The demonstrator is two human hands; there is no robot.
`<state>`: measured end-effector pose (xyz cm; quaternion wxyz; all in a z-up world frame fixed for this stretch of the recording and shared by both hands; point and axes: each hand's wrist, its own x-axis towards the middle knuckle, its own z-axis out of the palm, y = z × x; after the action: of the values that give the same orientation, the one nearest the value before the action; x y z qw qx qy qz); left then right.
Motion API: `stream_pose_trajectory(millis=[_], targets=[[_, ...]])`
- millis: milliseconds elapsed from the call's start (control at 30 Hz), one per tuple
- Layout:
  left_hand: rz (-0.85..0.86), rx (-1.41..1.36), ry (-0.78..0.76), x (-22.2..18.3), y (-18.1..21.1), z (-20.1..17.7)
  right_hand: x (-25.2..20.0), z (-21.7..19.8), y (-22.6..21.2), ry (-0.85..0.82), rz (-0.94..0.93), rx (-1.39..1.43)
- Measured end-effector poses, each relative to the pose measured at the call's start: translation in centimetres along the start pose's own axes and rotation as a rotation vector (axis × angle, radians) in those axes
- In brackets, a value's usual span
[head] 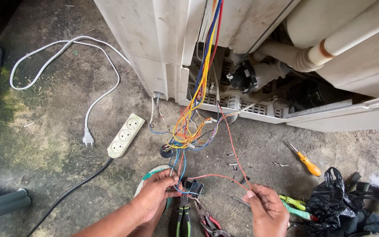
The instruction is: Repairing the internal wiring of a washing machine by stripping, connecting, and taping wires.
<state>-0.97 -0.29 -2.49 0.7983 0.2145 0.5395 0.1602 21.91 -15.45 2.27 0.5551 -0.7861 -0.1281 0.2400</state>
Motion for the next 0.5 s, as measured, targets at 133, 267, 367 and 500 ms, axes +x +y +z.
stream_pose_trajectory(millis=[133, 267, 367, 500], targets=[[-0.008, 0.017, 0.005, -0.4, 0.5, 0.4, 0.2, 0.3, 1.8, -0.057, 0.016, 0.051], [-0.013, 0.016, 0.008, -0.5, 0.8, 0.5, -0.1, 1.4, 3.1, -0.097, 0.064, 0.087], [0.005, 0.022, -0.006, -0.2, 0.4, 0.1, -0.5, 2.3, 3.4, -0.149, 0.136, 0.123], [0.012, 0.035, -0.032, -0.2, 0.4, 0.0, -0.8, 3.3, 4.3, -0.212, 0.195, 0.067]])
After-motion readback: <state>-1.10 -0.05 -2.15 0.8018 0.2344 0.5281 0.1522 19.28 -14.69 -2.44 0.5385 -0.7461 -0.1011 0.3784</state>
